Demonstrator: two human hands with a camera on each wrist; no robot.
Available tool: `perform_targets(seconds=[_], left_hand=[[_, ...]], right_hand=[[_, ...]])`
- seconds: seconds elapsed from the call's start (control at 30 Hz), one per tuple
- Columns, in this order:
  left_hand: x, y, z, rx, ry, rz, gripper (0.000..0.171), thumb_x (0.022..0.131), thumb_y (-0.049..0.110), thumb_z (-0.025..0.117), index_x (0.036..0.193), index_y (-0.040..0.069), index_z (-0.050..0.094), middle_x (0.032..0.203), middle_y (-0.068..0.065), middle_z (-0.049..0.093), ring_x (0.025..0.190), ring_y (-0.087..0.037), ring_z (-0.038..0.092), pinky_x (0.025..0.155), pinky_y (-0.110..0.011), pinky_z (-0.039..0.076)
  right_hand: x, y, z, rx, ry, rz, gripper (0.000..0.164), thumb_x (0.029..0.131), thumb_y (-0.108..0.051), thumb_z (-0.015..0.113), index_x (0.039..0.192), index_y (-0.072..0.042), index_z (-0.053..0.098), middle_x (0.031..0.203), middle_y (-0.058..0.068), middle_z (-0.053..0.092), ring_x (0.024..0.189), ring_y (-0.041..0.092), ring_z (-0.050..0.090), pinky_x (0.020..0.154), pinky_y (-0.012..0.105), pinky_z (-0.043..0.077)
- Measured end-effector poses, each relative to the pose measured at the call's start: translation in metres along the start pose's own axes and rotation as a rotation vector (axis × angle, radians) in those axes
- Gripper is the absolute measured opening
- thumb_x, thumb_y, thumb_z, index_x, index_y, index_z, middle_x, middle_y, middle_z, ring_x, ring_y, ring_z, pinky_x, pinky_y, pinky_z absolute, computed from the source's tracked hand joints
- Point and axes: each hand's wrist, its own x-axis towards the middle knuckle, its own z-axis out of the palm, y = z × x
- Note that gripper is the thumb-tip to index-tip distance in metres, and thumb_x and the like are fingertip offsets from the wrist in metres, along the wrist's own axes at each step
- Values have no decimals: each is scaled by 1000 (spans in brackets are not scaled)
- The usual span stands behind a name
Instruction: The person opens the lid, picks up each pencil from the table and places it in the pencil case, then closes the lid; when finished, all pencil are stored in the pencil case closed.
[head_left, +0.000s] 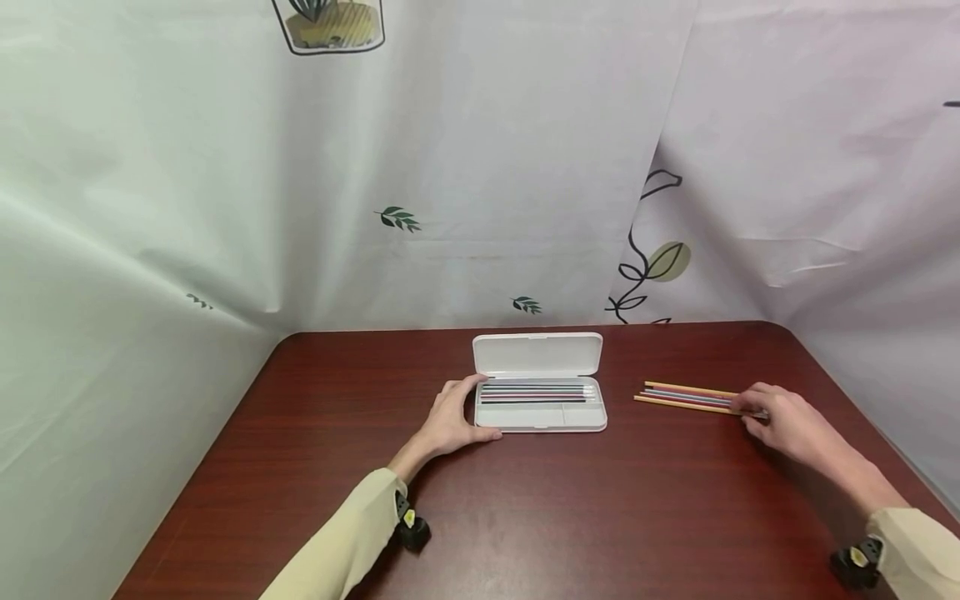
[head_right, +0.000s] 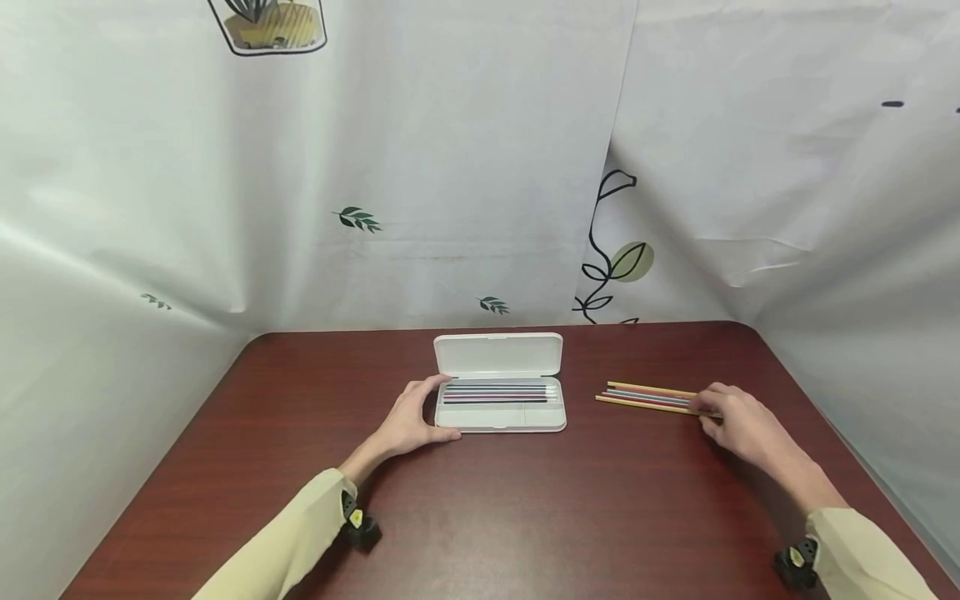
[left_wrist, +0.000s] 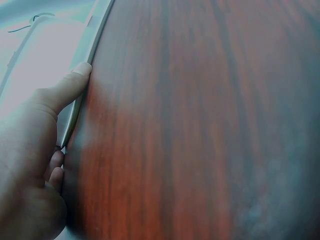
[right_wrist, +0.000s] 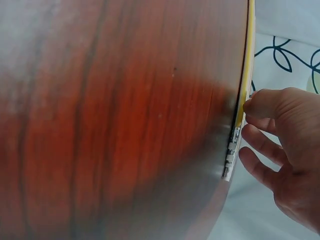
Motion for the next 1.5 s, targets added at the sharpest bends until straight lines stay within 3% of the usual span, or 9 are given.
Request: perform_targets(seconds=[0.37, 0.77, 1.23, 1.5], left_hand=[[-1, 1, 0, -8, -6, -8, 89, 67, 36, 93, 143, 20, 50, 131, -12, 53, 123, -33, 45, 98, -54, 37], [-2, 0, 2, -6, -2, -13, 88, 67, 36, 93, 143, 20, 50, 132, -13, 52, 122, -35, 45, 97, -55, 38], [-3, 1, 1, -9, -1, -10, 88, 66, 36, 93, 142, 20, 51, 129, -12, 53, 121, -34, 46, 96, -54, 39], [-1, 1, 0, -3, 5, -4, 89, 66, 36, 93, 142, 20, 51, 130, -11, 54, 122, -33, 45, 97, -53, 37]], right_hand=[[2, 0, 2, -11, -20, -22, 28, 67, 8, 82, 84, -10, 71, 85, -2, 62, 74, 23, 61, 62, 42, 50], [5, 3, 4, -22, -9, -99, 33, 62, 11, 79, 82, -12, 67, 79, -9, 53, 67, 7, 48, 55, 33, 43], [7, 1, 2, -32, -73, -49, 30, 66, 11, 78, 83, -11, 67, 77, -8, 51, 67, 8, 45, 54, 33, 41], [10, 2, 2, -13, -35, -103, 34, 61, 12, 78, 84, -11, 66, 76, -7, 50, 66, 6, 43, 54, 32, 39]])
